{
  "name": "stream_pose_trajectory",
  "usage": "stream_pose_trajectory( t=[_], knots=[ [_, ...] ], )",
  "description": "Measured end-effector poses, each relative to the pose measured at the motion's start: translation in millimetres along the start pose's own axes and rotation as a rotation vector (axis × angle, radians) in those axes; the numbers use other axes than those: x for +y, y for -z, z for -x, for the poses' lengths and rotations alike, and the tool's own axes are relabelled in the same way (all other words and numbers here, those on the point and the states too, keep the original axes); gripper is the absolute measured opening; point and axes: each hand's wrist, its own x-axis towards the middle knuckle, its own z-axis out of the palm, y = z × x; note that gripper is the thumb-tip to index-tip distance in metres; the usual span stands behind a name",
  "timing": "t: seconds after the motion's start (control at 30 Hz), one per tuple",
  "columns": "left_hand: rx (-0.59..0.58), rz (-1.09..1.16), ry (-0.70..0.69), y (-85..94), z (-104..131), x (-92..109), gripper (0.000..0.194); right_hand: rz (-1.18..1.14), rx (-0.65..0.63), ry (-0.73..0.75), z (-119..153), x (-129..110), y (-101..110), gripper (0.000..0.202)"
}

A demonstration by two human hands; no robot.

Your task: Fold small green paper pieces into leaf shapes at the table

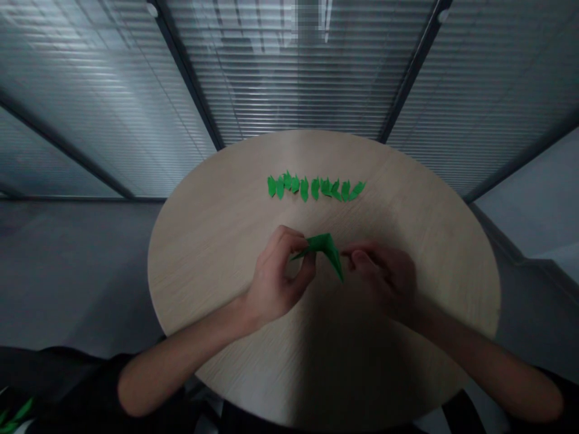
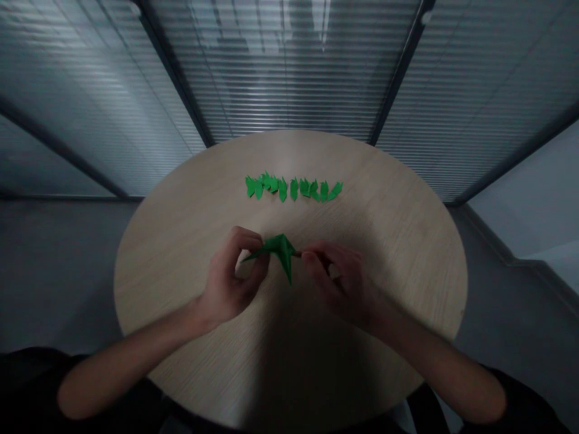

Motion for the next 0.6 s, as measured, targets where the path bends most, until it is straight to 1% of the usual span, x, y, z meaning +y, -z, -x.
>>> stream_pose_trajectory(
  t=[0.03,0.07,0.1,0.2,0.27,0.33,0.5,0.53,0.6],
  knots=[
    [-0.011,0.029,0.025,0.0,-0.1,0.5,0.016,0.023,0.048,0.004,-0.9,-0.1,0.5,0.016],
    [-0.026,0.062,0.049,0.0,0.0,1.2,0.015,0.023,0.07,0.008,-2.1,-0.3,0.8,0.011],
    [-0.049,0.093,0.07,-0.1,0.2,1.9,0.014,-0.003,0.064,0.021,-3.2,-0.5,0.9,0.016],
    [-0.12,0.149,0.108,-0.4,1.5,3.6,0.011,-0.15,-0.06,0.069,-5.8,-0.7,0.4,0.034],
    [-0.142,0.165,0.108,-0.6,2.0,3.9,0.011,-0.215,-0.132,0.085,-6.4,-0.3,-0.2,0.037],
    [-0.143,0.169,0.103,-1.0,2.1,3.9,0.01,-0.229,-0.159,0.084,-6.3,0.7,-1.2,0.037],
    [-0.108,0.145,0.144,-2.2,3.5,2.8,0.007,-0.161,-0.093,0.103,-4.7,3.2,-4.7,0.031],
    [-0.099,0.147,0.155,-2.7,4.4,2.4,0.008,-0.144,-0.077,0.103,-4.2,3.6,-5.5,0.029],
    [-0.083,0.16,0.171,-4.3,6.8,1.4,0.016,-0.122,-0.058,0.101,-3.4,4.3,-6.9,0.028]
  ],
)
